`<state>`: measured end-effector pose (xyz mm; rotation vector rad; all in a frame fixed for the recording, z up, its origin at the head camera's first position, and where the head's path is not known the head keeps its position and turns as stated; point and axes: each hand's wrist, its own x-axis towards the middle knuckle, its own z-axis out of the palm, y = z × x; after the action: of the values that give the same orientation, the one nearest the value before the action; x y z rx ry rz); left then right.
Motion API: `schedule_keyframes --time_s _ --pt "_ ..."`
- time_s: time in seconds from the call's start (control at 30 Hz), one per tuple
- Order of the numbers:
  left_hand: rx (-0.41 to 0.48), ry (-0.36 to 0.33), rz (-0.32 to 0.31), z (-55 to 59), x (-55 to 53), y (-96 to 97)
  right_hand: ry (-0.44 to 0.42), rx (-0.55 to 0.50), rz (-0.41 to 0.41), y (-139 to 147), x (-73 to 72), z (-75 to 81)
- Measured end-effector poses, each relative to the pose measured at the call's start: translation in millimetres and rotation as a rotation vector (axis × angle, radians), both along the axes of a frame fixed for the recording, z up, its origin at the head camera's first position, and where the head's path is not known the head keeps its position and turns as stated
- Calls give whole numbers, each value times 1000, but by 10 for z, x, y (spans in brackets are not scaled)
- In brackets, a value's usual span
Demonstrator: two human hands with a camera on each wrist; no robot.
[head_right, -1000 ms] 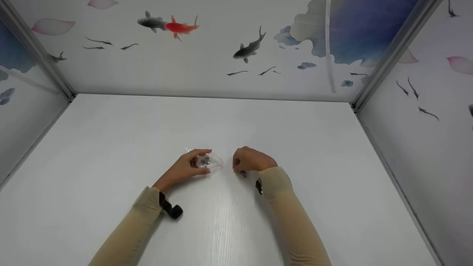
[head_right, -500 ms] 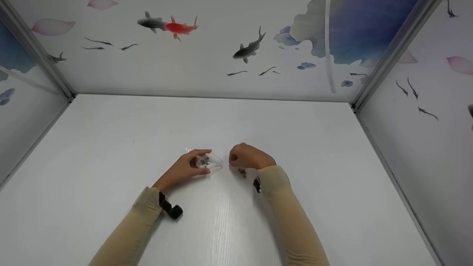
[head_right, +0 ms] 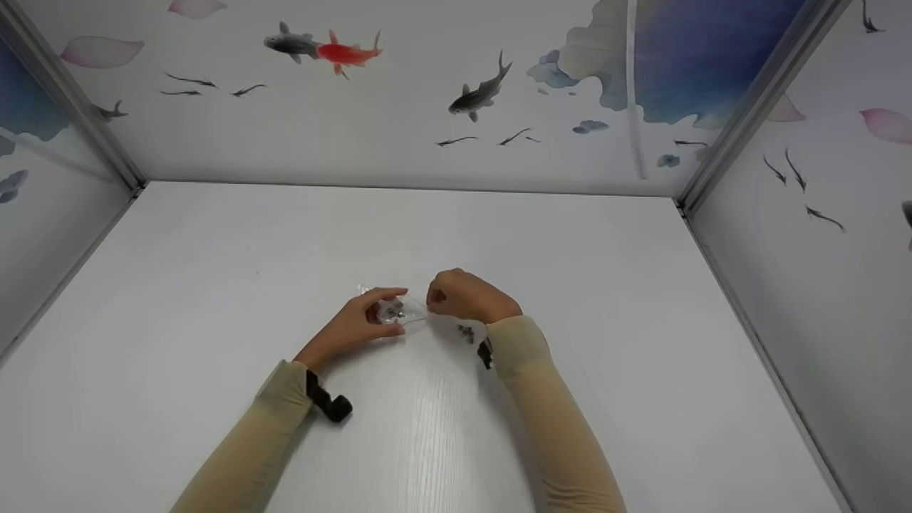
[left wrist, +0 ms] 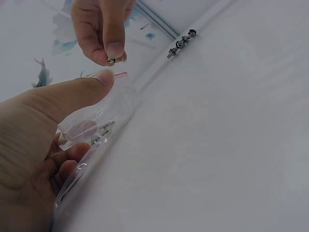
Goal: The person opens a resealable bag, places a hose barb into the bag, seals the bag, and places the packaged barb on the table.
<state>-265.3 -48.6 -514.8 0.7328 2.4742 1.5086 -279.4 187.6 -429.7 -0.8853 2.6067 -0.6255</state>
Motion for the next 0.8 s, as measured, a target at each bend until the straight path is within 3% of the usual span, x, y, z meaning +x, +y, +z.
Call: schedule_keyframes --time_s 0.43,0.8 --pt "-6 1 -2 -10 8 -6 24 -61 49 -116 -9 -16" --pt "-36 10 8 15 12 -2 48 -45 76 -84 -21 -11"
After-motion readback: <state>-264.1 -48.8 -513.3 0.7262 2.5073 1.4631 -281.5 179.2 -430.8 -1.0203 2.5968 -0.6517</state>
